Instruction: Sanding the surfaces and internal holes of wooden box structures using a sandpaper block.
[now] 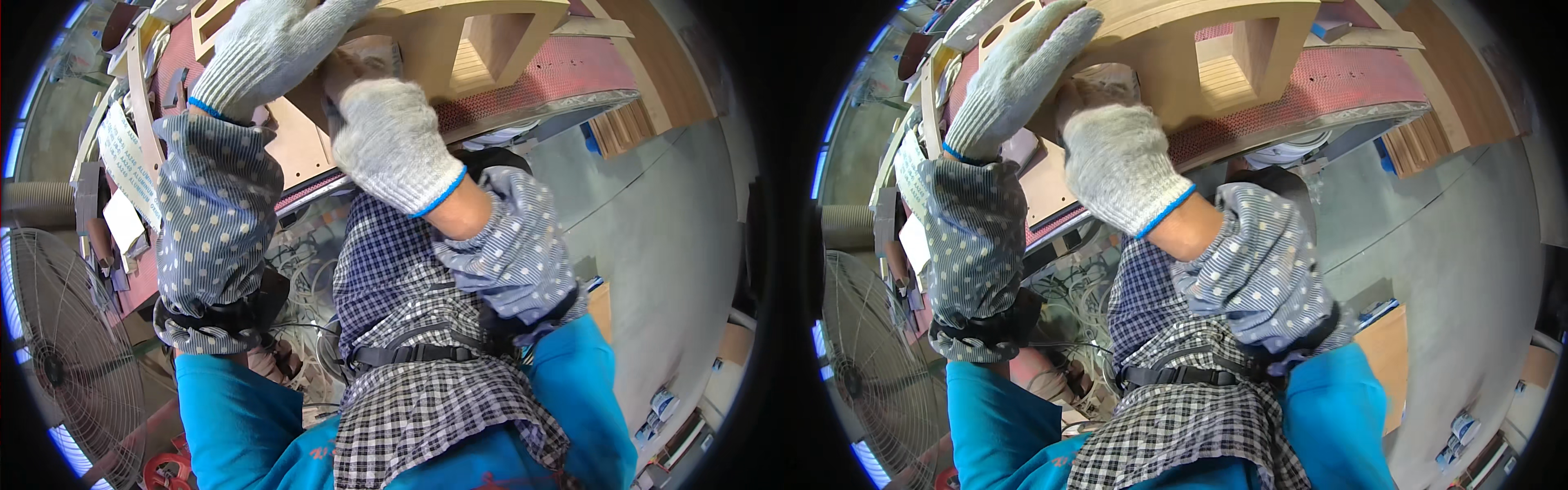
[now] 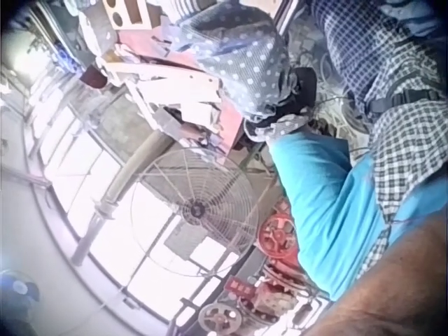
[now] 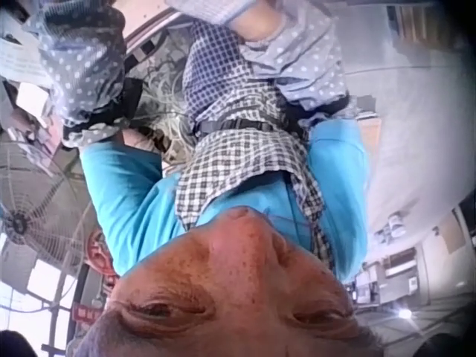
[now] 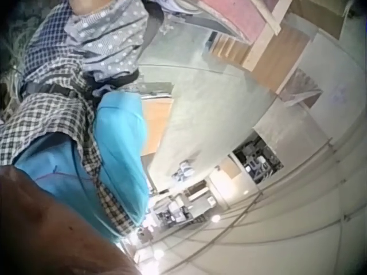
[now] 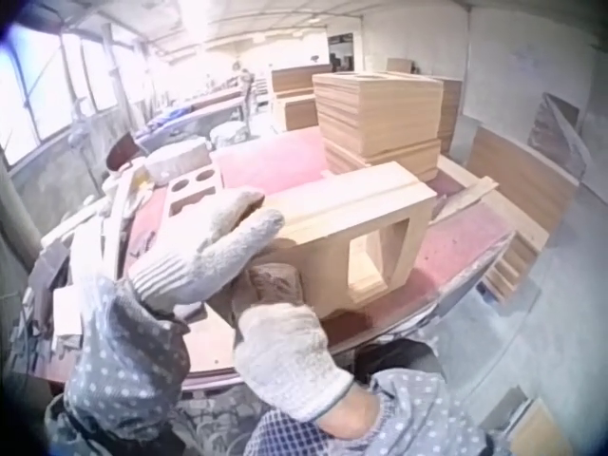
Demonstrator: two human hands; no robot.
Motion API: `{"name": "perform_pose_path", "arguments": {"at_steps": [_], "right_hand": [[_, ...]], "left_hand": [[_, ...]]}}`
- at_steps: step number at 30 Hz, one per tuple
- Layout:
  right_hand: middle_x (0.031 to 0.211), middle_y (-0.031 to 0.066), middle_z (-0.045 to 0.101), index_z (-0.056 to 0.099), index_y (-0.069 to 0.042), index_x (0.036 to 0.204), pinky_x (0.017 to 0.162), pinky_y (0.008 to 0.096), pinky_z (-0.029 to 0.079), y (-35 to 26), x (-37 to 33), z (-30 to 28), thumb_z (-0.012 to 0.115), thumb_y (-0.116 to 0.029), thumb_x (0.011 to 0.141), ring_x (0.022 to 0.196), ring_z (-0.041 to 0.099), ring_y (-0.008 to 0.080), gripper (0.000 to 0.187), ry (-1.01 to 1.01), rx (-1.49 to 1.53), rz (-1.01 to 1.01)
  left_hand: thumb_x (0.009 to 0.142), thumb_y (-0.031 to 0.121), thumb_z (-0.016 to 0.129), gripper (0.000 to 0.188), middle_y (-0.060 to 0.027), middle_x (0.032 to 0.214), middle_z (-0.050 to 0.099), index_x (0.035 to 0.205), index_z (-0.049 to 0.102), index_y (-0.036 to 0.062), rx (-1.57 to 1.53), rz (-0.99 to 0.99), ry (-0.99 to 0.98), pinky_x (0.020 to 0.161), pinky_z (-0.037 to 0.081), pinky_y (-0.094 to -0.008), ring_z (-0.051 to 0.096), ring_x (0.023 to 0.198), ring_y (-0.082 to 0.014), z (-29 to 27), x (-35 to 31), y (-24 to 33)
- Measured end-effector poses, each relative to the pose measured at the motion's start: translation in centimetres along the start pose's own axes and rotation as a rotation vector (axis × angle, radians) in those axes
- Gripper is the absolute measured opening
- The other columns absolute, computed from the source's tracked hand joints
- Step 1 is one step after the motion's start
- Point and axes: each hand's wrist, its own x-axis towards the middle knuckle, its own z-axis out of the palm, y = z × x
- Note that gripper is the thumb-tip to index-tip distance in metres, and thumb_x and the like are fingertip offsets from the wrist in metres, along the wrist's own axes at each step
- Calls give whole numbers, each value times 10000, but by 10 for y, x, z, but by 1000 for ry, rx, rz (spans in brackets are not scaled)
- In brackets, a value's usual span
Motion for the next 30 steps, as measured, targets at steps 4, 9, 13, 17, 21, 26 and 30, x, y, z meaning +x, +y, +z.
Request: {"name": "perform_pose_path", "arguments": {"at_steps": [4, 9, 13, 17, 21, 26, 30], "right_hand": [[910, 240, 692, 724, 12, 931, 826, 463, 569, 5, 0, 27, 680, -78, 790, 894, 687, 405, 173, 482, 881, 136], [822, 227, 686, 714, -4, 1008, 768, 450, 566, 16, 2, 21, 635, -39, 805, 839, 691, 416, 221, 345, 794, 154], [895, 166, 754, 749, -34, 990, 721, 452, 602, -3, 12, -19, 680, -157, 856, 830, 747, 349, 195, -402, -389, -139], [954, 163, 757, 743, -45, 1029, 714, 455, 609, 12, 12, 1, 689, -144, 849, 818, 753, 332, 212, -7, -494, -272], [1012, 182, 720, 697, -33, 1081, 798, 448, 591, 26, 15, 1, 667, -119, 853, 949, 721, 353, 246, -401, -467, -54], [1002, 192, 713, 704, -16, 1083, 837, 461, 543, 39, 12, 39, 746, -26, 695, 954, 646, 385, 390, 588, 381, -263], [1012, 181, 725, 720, -10, 1043, 812, 454, 565, 36, 18, 48, 674, -32, 784, 944, 690, 361, 264, 574, 249, -218]], "left_hand": [[1027, 314, 612, 381, -214, 1086, 720, 1233, 670, -2, 16, 135, 65, 904, 544, -408, 696, 1015, -352, 12, -7, -6], [1020, 297, 605, 379, -207, 1091, 712, 1237, 658, -8, -66, -57, 2, 915, 535, -401, 681, 1043, -346, 15, -5, -2], [1019, 305, 600, 372, -202, 1073, 705, 1204, 658, -13, -144, 10, 1, 914, 531, -403, 679, 1011, -349, 16, -6, -12], [1035, 326, 577, 380, -199, 1096, 702, 1208, 657, -2, 252, 324, 34, 929, 524, -400, 675, 1030, -348, 10, -6, -9], [1044, 240, 558, 307, -189, 1124, 684, 1201, 650, -7, -69, -149, -25, 911, 532, -392, 673, 1024, -353, 23, 1, 15], [994, 171, 611, 266, -199, 1166, 665, 1188, 654, -7, 211, 308, 68, 887, 543, -401, 670, 1023, -368, 17, -5, -15], [932, 115, 661, 280, -218, 1171, 656, 1189, 664, 3, 259, 422, 100, 883, 556, -423, 666, 1029, -386, 21, -7, -18]]}}
